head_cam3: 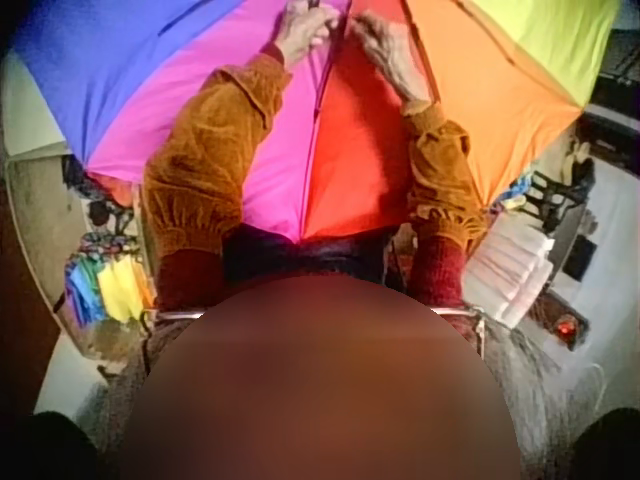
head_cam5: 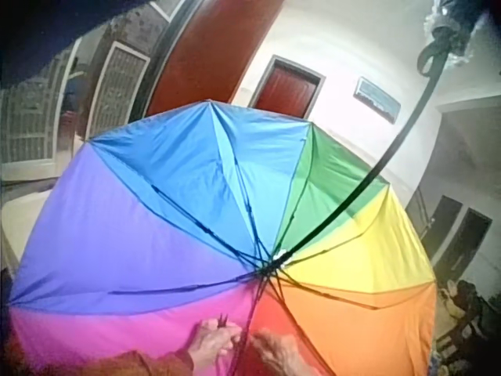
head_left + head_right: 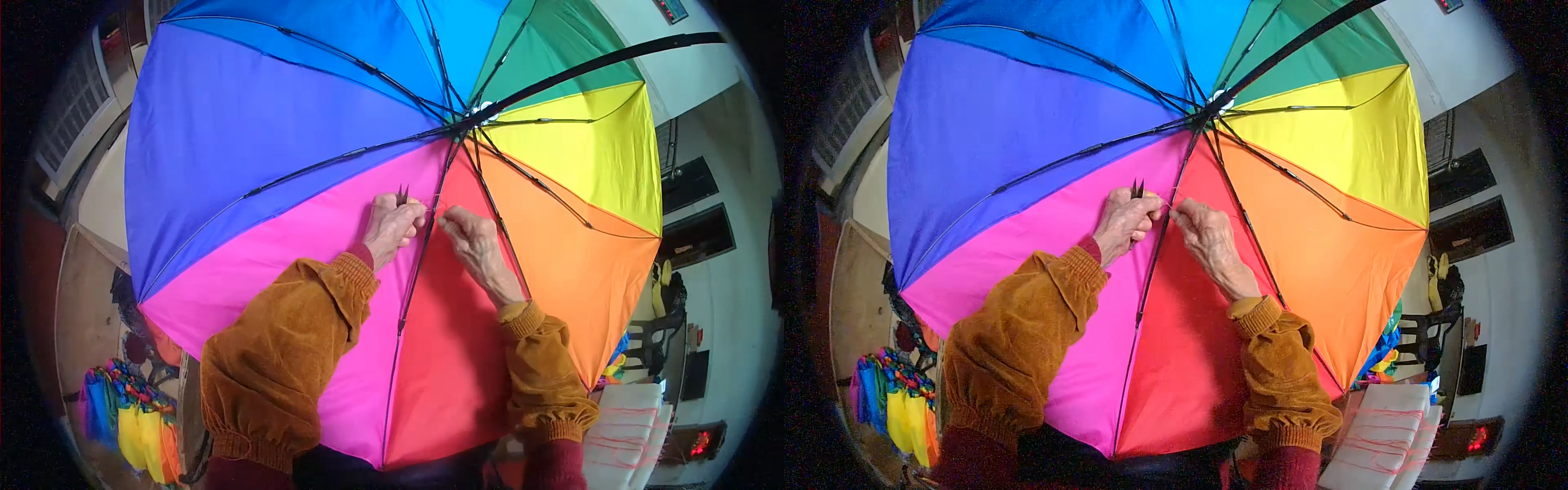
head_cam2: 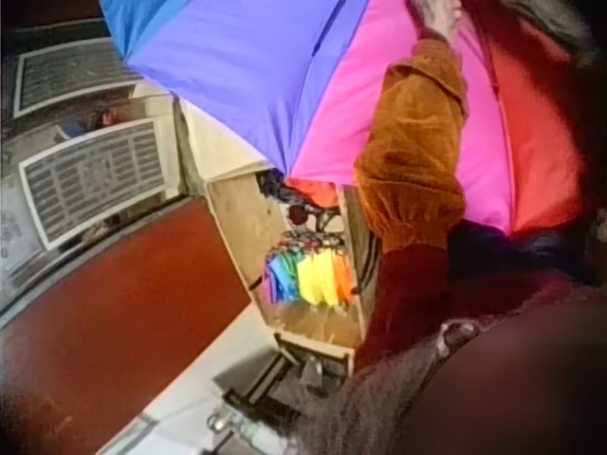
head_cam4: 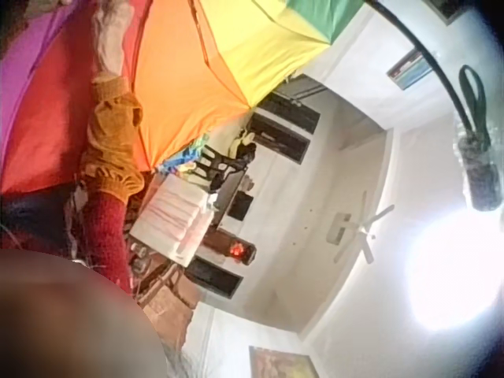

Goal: Repairing or adjusting the ribs and fabric of a multi-colored umbrella.

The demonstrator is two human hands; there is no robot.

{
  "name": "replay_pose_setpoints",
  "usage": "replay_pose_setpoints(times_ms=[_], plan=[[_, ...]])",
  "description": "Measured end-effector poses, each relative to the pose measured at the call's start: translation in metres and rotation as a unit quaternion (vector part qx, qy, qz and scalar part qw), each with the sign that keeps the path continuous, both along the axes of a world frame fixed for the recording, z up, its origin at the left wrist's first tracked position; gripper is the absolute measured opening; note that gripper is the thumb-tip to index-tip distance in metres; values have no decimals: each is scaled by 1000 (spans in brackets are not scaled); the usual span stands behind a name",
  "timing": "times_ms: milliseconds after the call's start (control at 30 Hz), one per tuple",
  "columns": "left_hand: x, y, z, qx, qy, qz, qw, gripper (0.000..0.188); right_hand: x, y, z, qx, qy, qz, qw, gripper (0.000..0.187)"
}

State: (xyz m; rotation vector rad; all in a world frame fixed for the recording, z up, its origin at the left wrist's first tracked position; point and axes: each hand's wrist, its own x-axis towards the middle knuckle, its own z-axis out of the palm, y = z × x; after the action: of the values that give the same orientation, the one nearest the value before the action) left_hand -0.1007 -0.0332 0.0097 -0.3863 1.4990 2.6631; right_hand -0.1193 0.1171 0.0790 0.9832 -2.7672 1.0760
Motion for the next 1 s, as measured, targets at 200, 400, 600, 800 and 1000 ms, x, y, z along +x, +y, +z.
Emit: replay_pose_setpoints(times_ms=[200,400,600,800,1000], plan=[[0,5,4,25,20,25,999,12,-5,1,-2,57,94,50,993,8],[5,7,4,-37,81,13,996,13,-12,-7,-3,87,81,49,992,5],[2,5,-1,36,23,-6,999,15,-8,-11,-22,32,70,15,997,3],[-2,5,2,124,-13,-53,991,13,-7,-5,-36,56,116,-18,992,7],[1,6,2,130,-6,-61,990,12,-13,-13,-40,24,228,-36,973,10]])
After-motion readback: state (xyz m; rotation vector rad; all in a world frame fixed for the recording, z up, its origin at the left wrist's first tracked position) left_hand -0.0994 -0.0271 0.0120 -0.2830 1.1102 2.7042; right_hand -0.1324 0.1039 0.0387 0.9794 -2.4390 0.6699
